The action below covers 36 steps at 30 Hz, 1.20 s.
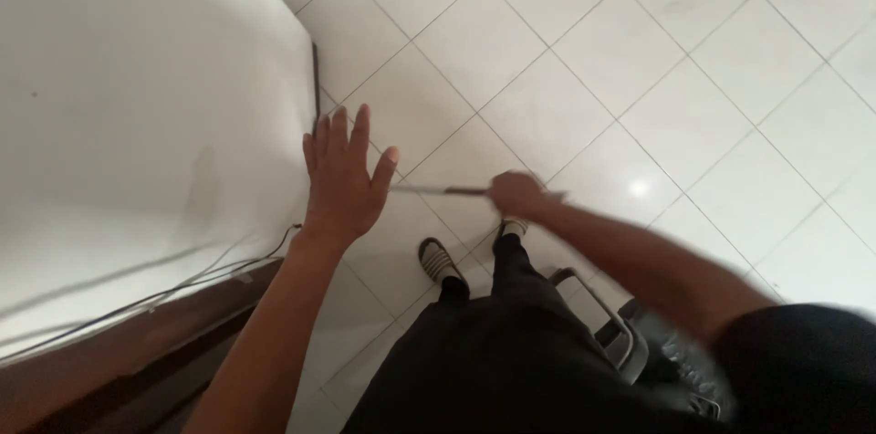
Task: Sweeping a tiled floor near a staircase and under a table using a broom.
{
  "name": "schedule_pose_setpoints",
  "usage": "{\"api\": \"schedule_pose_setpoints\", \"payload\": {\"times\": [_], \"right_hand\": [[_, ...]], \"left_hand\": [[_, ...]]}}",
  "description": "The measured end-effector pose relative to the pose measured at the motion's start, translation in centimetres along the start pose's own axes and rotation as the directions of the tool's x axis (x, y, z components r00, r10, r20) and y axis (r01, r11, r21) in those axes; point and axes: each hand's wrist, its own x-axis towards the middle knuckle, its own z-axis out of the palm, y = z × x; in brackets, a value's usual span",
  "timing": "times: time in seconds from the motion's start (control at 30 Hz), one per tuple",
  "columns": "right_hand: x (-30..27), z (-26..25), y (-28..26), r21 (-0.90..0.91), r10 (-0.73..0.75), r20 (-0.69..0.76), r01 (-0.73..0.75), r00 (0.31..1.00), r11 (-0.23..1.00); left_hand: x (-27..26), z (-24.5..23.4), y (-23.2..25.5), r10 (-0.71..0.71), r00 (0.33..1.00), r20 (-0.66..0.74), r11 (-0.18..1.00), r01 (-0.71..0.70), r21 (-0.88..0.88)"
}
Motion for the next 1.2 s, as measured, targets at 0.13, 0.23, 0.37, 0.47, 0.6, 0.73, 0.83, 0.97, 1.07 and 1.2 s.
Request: {"api": "schedule_pose_setpoints", "payload": {"times": [0.13, 0.23, 0.37, 0.47, 0.6, 0.73, 0.83, 0.97, 1.07, 1.2], "right_hand": [[3.6, 5.7, -4.0, 0.149, 0.039, 0.024, -0.042, 0.999, 0.988], [2.7, 7.5, -1.3, 0.087, 0.045, -0.028, -0.042, 0.999, 0.995], [-2.3, 5.0, 10.1, 0.226, 0.344, -0.003, -0.334, 0.939, 0.915], [-9.9, 1.7, 13.3, 0.181, 0.431, 0.017, -0.426, 0.902, 0.886], [-13.3, -1.3, 11.7, 0.059, 0.399, -0.045, -0.396, 0.916, 0.916], [-9.5, 4.5, 10.4, -0.140, 0.087, -0.111, -0.102, 0.990, 0.985], [-5.8, 5.9, 4.5, -0.018, 0.059, -0.027, -0.059, 0.998, 0.998], [-2.4, 9.5, -0.6, 0.050, -0.006, 0.019, 0.005, 1.000, 0.999], [-0.3, 11.4, 2.9, 0.019, 0.033, 0.027, -0.034, 0.999, 0.999], [-3.6, 11.2, 15.7, 0.160, 0.222, 0.045, -0.227, 0.974, 0.961]], "left_hand": [[-1.8, -0.2, -0.3, -0.045, 0.999, -0.014, 0.999, 0.045, 0.024], [-3.6, -0.5, -1.1, -0.020, 1.000, 0.011, 1.000, 0.021, -0.011], [-3.6, -0.3, -1.2, -0.009, 0.998, 0.058, 1.000, 0.010, -0.010], [-3.6, 0.1, -0.8, 0.032, 0.997, 0.063, 0.999, -0.031, -0.025], [-3.1, 1.1, -1.0, 0.047, 0.999, 0.016, 0.999, -0.047, 0.005], [-3.3, 0.9, 1.1, 0.014, 1.000, 0.025, 0.999, -0.013, -0.044], [-2.9, 1.2, 2.3, 0.021, 1.000, 0.008, 1.000, -0.021, -0.008], [-2.3, 1.8, 4.0, -0.008, 0.999, 0.046, 1.000, 0.007, 0.015], [-1.5, 2.2, 5.7, -0.023, 0.998, 0.063, 1.000, 0.022, 0.016], [-0.4, 3.9, 7.8, -0.025, 0.997, 0.079, 1.000, 0.025, 0.005]]}}
